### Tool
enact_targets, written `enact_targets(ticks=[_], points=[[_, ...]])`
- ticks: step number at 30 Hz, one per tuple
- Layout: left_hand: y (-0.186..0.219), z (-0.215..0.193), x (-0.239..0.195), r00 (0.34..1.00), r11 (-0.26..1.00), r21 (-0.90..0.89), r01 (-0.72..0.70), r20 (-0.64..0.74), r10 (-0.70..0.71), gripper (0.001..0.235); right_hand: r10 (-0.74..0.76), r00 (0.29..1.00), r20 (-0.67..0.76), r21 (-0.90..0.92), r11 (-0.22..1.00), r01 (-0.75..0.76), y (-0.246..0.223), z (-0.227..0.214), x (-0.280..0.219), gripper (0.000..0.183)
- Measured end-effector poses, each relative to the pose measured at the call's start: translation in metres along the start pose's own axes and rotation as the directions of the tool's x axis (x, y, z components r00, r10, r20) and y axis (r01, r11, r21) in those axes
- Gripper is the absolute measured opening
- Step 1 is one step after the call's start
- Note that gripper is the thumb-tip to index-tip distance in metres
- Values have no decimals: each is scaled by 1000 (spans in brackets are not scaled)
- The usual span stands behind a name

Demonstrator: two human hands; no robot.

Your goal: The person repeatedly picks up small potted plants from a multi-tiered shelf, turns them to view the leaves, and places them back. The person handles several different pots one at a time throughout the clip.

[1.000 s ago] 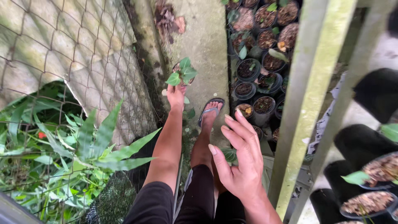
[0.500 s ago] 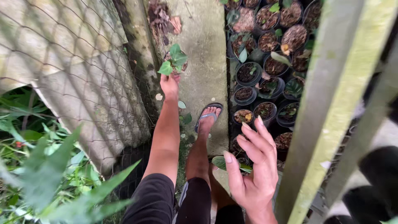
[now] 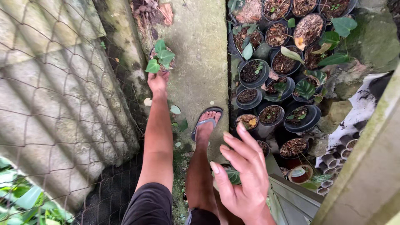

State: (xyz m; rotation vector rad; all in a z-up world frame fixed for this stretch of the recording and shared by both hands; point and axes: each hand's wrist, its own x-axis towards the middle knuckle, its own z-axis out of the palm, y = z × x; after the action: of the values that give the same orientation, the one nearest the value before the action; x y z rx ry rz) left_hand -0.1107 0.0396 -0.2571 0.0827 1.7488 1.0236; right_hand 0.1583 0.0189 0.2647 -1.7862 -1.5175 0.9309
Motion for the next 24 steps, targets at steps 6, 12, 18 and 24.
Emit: enact_targets(ticks=[6, 12, 18, 24], points=[[-3, -21, 4, 993, 993, 34, 110, 30, -111, 21, 18, 999, 38, 10, 1000, -19, 12, 14, -22, 31], [1, -39, -23, 988, 993, 0, 120, 99, -119, 56, 38, 995, 92, 36, 998, -42, -4, 10, -45, 33], [48, -52, -91, 987, 982, 108, 156, 30, -160, 60, -8, 994, 105, 81, 997, -1, -50, -20, -63, 36], [105, -60, -243, 806, 511, 679, -527, 589, 50, 13, -61, 986, 155, 104, 994, 45, -129, -72, -87, 21]])
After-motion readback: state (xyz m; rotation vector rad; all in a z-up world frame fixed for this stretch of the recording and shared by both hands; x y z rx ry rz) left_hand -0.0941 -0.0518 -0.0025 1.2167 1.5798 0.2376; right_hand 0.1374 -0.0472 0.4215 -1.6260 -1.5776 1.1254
